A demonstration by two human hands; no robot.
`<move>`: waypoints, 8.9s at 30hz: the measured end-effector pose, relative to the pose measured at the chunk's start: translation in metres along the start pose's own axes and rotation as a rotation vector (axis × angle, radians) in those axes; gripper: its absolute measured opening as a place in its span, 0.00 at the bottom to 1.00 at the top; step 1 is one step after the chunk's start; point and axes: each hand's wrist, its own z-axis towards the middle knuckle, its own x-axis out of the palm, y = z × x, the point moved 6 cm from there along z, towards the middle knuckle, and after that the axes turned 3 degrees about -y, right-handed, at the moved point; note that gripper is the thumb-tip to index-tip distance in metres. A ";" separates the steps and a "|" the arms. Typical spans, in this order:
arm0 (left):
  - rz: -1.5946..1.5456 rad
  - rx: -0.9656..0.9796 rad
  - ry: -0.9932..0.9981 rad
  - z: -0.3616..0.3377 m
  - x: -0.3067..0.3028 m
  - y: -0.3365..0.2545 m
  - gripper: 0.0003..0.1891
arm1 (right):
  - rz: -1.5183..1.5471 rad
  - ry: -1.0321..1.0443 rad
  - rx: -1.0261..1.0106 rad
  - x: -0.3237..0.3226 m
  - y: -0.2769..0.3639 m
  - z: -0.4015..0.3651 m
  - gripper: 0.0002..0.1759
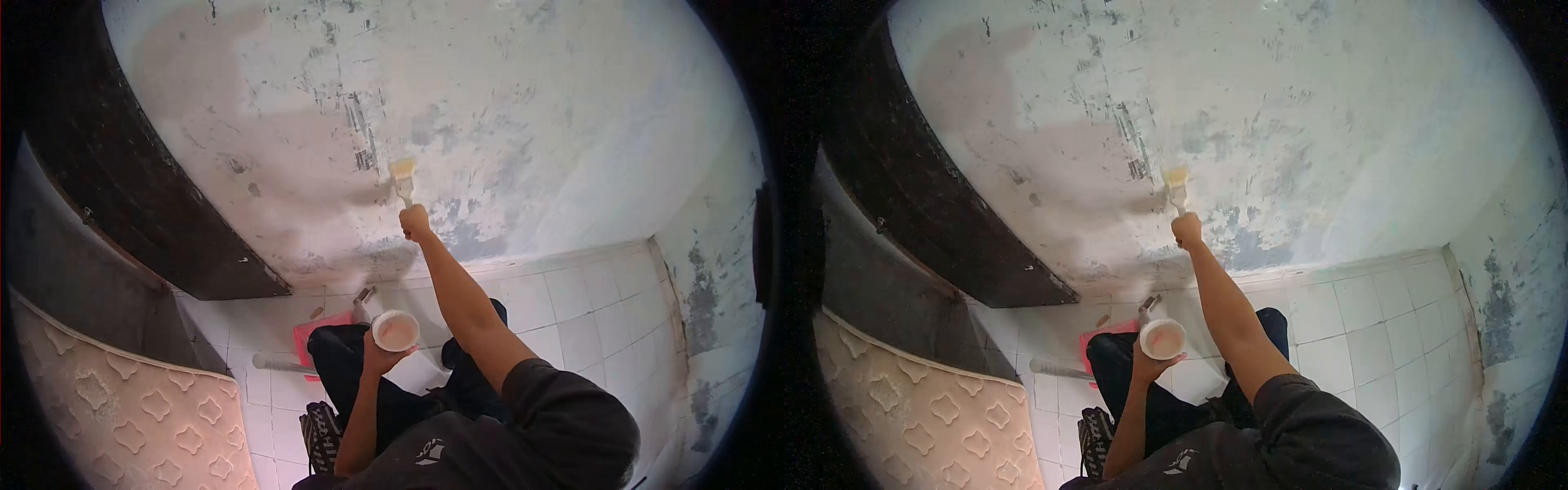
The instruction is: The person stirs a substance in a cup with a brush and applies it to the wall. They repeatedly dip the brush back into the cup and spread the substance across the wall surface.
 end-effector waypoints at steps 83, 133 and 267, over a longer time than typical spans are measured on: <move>-0.026 0.069 -0.182 -0.007 0.028 0.016 0.38 | -0.946 0.653 -0.452 -0.159 0.015 -0.265 0.17; 0.228 0.142 0.103 -0.020 0.050 0.002 0.42 | -1.272 0.744 -0.174 -0.099 -0.008 -0.261 0.21; -0.027 -0.020 -0.306 0.032 -0.052 0.034 0.40 | 0.658 0.179 0.348 0.075 -0.095 -0.044 0.15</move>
